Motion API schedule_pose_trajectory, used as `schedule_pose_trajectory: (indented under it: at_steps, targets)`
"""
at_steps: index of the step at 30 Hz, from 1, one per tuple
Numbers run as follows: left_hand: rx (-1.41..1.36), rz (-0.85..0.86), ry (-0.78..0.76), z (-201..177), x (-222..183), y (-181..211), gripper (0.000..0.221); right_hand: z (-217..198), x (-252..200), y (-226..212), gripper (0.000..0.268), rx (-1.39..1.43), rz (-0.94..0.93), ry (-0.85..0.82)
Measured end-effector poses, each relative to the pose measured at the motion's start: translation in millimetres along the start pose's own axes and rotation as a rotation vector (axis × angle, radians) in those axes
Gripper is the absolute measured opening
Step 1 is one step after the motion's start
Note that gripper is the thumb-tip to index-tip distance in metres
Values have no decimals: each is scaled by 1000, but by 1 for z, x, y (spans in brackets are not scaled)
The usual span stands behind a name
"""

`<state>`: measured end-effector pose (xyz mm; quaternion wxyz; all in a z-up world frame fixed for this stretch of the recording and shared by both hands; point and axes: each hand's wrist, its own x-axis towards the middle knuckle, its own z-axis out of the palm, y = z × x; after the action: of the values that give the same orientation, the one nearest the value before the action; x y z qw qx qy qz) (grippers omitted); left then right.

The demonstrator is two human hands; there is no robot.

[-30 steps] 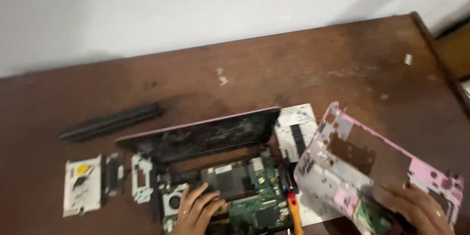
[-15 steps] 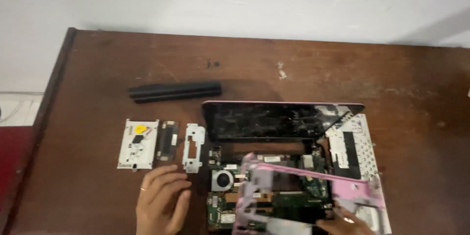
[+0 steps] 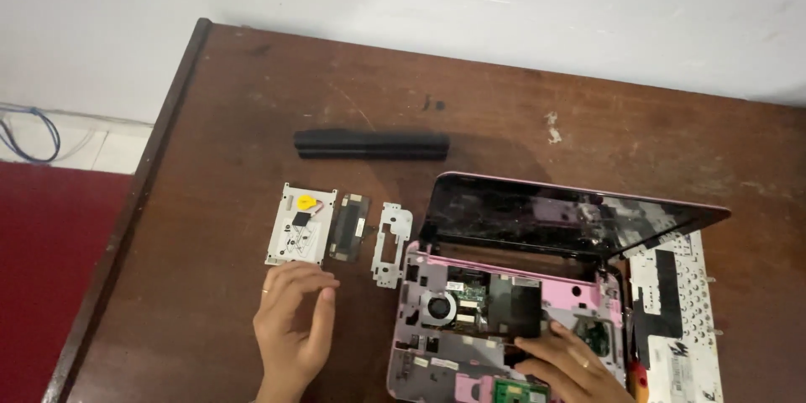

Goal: Disassembling and repairing internal components of a laptop using a screwdriver on a workbench.

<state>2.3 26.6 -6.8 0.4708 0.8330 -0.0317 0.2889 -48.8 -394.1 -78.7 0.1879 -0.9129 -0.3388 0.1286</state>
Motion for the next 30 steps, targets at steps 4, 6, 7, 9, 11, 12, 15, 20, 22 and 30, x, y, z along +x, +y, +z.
schedule_pose_trajectory:
  at_steps: [4,6,7,9,11,12,15,20,22,30]
  targets:
    - [21,-1,-28,2,0,1,12,11,-12,16,72,-34,97,-17]
    - [31,1,-68,2,0,2,14,14,-14,22,82,-82,-14,60]
    - [31,-2,-72,3,1,0,14,8,-10,15,82,-80,-11,56]
    - [27,3,-80,4,-1,-2,12,-4,-2,1,74,-36,11,115]
    - [32,-10,-82,4,0,-1,12,-8,-2,0,73,-23,12,82]
    - [35,-16,-79,3,0,0,11,-11,-1,0,72,-16,12,55]
    - [51,4,-59,3,4,2,11,-2,-15,11,74,-81,44,-16]
    - [117,55,-52,-1,8,2,12,-8,-11,8,84,-108,-35,33]
    - [134,67,-51,-1,7,0,12,-11,-14,5,87,-108,-38,32]
    - [151,89,-92,1,9,3,12,-59,-7,-43,66,630,548,-286]
